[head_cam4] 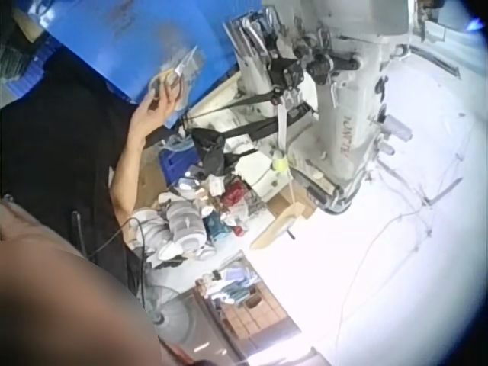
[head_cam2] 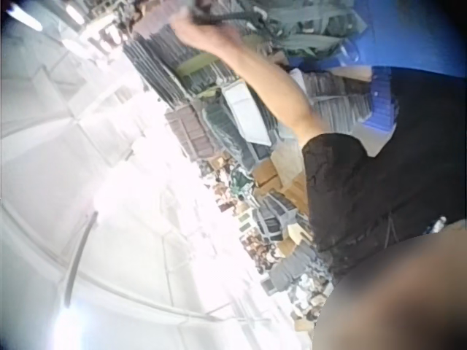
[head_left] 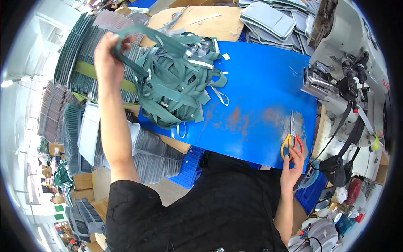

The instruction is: Sewing green fabric straps onto gray pouches using an industrial sewing machine.

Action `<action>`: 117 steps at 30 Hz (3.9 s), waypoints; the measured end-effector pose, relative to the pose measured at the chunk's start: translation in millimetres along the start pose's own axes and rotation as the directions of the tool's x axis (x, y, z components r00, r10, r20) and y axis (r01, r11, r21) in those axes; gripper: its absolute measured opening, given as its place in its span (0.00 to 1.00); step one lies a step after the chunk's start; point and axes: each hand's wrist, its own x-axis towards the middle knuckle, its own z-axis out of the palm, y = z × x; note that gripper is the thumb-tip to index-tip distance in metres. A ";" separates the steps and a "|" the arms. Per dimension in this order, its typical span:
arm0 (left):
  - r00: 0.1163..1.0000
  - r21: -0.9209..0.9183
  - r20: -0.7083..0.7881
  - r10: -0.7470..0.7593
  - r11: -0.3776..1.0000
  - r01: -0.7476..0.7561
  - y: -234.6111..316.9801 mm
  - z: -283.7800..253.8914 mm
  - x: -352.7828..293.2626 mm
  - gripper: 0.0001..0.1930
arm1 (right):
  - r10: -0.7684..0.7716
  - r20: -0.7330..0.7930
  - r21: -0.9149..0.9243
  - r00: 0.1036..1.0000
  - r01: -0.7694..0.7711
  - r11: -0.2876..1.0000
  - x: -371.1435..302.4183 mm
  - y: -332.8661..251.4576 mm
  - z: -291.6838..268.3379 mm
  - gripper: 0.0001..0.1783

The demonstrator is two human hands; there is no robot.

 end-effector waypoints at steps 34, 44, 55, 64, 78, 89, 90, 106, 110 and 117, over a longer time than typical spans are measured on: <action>0.767 0.917 0.040 0.640 -0.328 0.226 58.6 -165.0 42.1 0.29 | 0.278 0.427 0.654 0.860 -0.506 0.562 37.4 -37.9 40.6 0.34; 0.759 0.882 0.431 0.488 -0.404 -0.242 104.7 -50.5 -60.4 0.19 | 0.051 0.387 0.639 0.921 -0.308 0.705 56.2 -118.6 48.1 0.28; 0.304 -0.025 0.908 0.287 0.762 -0.647 5.3 248.1 -239.7 0.16 | 0.137 0.546 0.610 0.826 -0.505 0.611 67.9 -95.2 43.6 0.14; -0.126 0.005 0.986 -0.113 0.764 -0.646 -4.0 261.9 -89.0 0.24 | -0.350 0.428 0.323 0.833 0.220 0.920 87.8 -144.8 -18.2 0.08; 0.258 0.318 0.933 -0.250 0.908 -0.274 11.0 212.1 -46.6 0.09 | -0.259 0.414 0.450 0.873 0.051 0.892 108.4 -143.8 -38.2 0.11; 0.354 0.272 0.917 -0.182 0.936 -0.224 8.8 201.3 -52.2 0.09 | -0.192 0.509 0.523 0.839 -0.124 0.843 97.6 -144.3 -41.6 0.09; 0.353 0.260 0.920 -0.170 0.939 -0.225 8.8 200.9 -52.8 0.09 | -0.181 0.508 0.504 0.842 -0.120 0.855 96.9 -144.1 -41.6 0.09; 0.331 0.222 0.934 -0.134 0.944 -0.245 10.9 200.5 -56.0 0.09 | -0.173 0.416 0.493 0.893 -0.062 0.868 85.1 -140.4 -30.3 0.09; 0.330 0.234 0.933 -0.144 0.939 -0.251 8.1 203.6 -55.5 0.09 | -0.155 0.419 0.502 0.895 -0.087 0.860 86.3 -139.3 -29.5 0.09; 0.306 0.229 0.939 -0.155 0.947 -0.225 -9.5 216.5 -44.3 0.09 | -0.109 0.429 0.504 0.897 -0.137 0.853 93.3 -133.8 -23.5 0.09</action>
